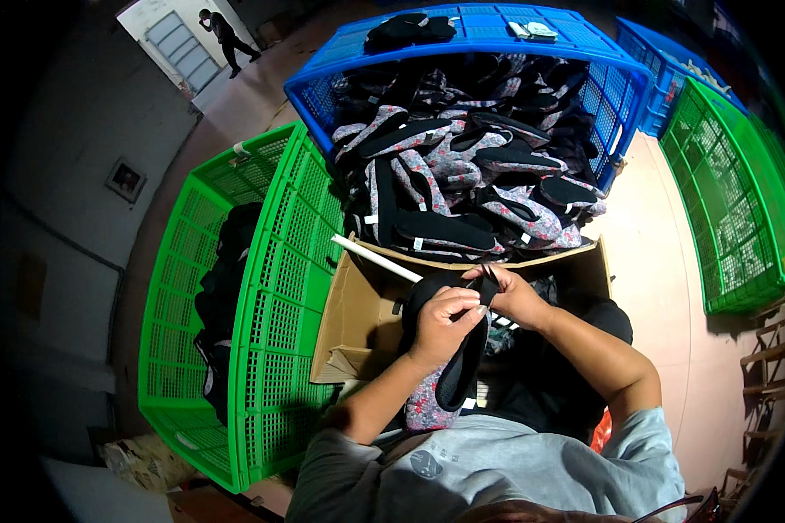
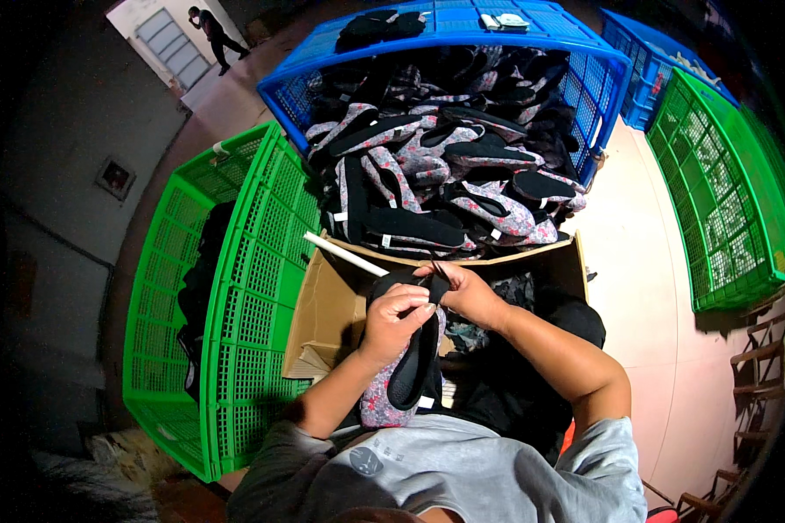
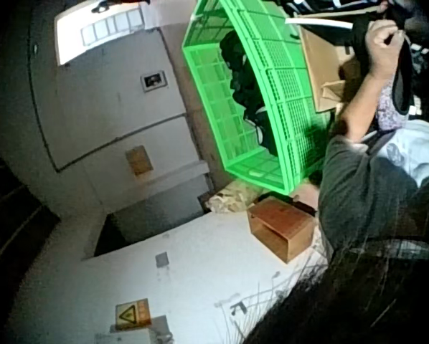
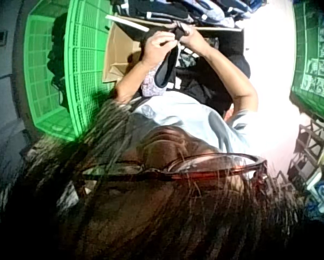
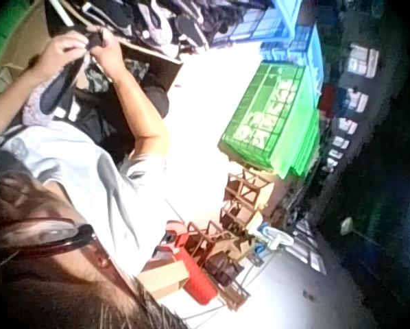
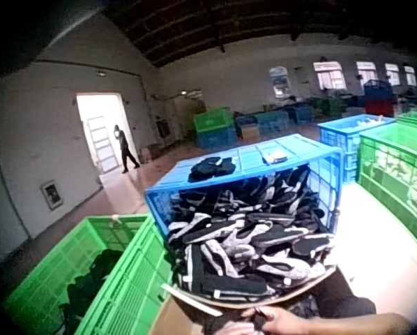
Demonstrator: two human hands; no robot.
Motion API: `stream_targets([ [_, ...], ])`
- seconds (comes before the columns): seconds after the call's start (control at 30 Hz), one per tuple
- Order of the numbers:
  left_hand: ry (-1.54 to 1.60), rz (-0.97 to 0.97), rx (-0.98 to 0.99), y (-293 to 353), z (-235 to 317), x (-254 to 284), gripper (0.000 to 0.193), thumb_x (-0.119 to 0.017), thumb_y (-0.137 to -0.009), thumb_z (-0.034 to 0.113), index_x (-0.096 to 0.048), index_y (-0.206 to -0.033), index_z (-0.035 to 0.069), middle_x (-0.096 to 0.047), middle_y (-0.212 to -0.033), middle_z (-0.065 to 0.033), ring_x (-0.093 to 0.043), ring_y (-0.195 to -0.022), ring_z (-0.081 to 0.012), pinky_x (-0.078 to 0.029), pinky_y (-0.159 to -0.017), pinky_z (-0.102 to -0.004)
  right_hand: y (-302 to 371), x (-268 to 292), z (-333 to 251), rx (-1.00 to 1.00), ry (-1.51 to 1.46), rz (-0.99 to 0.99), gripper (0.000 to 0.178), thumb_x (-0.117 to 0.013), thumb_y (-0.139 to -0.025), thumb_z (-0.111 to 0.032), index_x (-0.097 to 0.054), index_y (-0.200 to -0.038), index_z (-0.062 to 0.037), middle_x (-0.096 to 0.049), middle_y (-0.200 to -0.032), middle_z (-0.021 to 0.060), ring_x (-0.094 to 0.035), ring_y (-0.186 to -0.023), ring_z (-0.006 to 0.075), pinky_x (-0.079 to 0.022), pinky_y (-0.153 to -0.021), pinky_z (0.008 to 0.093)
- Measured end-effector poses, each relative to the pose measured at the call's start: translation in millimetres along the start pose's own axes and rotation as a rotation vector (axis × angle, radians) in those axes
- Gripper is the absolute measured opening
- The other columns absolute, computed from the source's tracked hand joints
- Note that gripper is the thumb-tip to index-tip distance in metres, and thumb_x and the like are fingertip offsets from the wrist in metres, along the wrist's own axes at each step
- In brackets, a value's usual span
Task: The person sits on the floor and sews the insole to the upper of a floral-patterned slipper using a needle and thread. They pull the thread through the fabric repeatedly to secure the parts together. After finishing one slipper, they place it into a green crate and pick up another slipper to continue the sewing process.
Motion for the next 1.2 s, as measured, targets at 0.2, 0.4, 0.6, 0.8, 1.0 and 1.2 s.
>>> stream_targets([
  [0.2, 0.019, 0.028, 0.035, 2, -1, -4, 0.007, -0.072, -0.081, 0.002, -0.068, -0.084, -0.004, -0.066, -0.083, -0.0097, -0.062, -0.08, -0.0217, -0.048, -0.072, -0.0305, -1, 4, 7, 0.06, 0.133, 0.098, 0.045, -0.061, -0.085, 0.007, -0.055, -0.128, -0.0016, -0.06, -0.118, 0.004, -0.056, -0.109, 0.0116, -0.045, -0.098, 0.0286],
  [0.4, -0.052, -0.001, 0.09, 4, -7, -7, 0.008, -0.069, -0.083, 0.005, -0.067, -0.082, -0.003, -0.061, -0.076, -0.0078, -0.057, -0.071, -0.0191, -0.044, -0.063, -0.029, -3, 2, 10, 0.247, 0.329, 0.01, 0.056, -0.048, -0.078, 0.016, -0.051, -0.132, -0.0004, -0.058, -0.129, 0.0108, -0.054, -0.121, 0.0191, -0.039, -0.106, 0.0317],
  [0.6, -0.223, -0.025, 0.019, 6, 0, -7, 0.007, -0.069, -0.08, 0.003, -0.065, -0.081, -0.003, -0.058, -0.072, -0.0088, -0.055, -0.067, -0.0214, -0.043, -0.061, -0.0322, 3, 4, 6, 0.198, 0.125, 0.136, 0.034, -0.054, -0.096, -0.008, -0.053, -0.13, -0.0054, -0.059, -0.1, 0.002, -0.056, -0.087, 0.0101, -0.046, -0.076, 0.0252],
  [0.8, -0.351, 0.052, -0.24, 14, 21, -8, 0.01, -0.071, -0.075, 0.002, -0.066, -0.084, 0.001, -0.062, -0.077, -0.0114, -0.058, -0.07, -0.0309, -0.046, -0.064, -0.0391, 7, -4, 7, -0.016, -0.209, 0.126, 0.027, -0.053, -0.101, -0.017, -0.055, -0.126, -0.0097, -0.063, -0.083, -0.0023, -0.054, -0.065, 0.0028, -0.039, -0.055, 0.0172],
  [1.0, -0.309, -0.087, -0.095, -6, 5, 1, 0.009, -0.072, -0.074, 0.004, -0.067, -0.08, 0.0, -0.063, -0.076, -0.0109, -0.058, -0.072, -0.029, -0.047, -0.065, -0.0379, -11, 27, 26, -0.072, -0.255, 0.242, 0.02, -0.056, -0.099, -0.015, -0.057, -0.116, -0.0036, -0.067, -0.091, 0.0043, -0.065, -0.082, 0.011, -0.052, -0.07, 0.0245],
  [1.2, 0.176, -0.238, 0.018, -38, -24, 20, 0.009, -0.072, -0.075, 0.002, -0.064, -0.077, 0.001, -0.058, -0.075, -0.0002, -0.054, -0.072, -0.0121, -0.042, -0.066, -0.0268, 1, 66, -2, -0.156, -0.115, 0.437, 0.026, -0.049, -0.103, -0.021, -0.054, -0.126, -0.0081, -0.066, -0.097, 0.0022, -0.059, -0.067, 0.0087, -0.043, -0.054, 0.0221],
])
Point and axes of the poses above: each hand's wrist, its own y-axis away from the middle knuckle, its own x-axis out of the back of the hand, z = x × y, the point moved 6 cm from there along -y, towards the middle knuckle
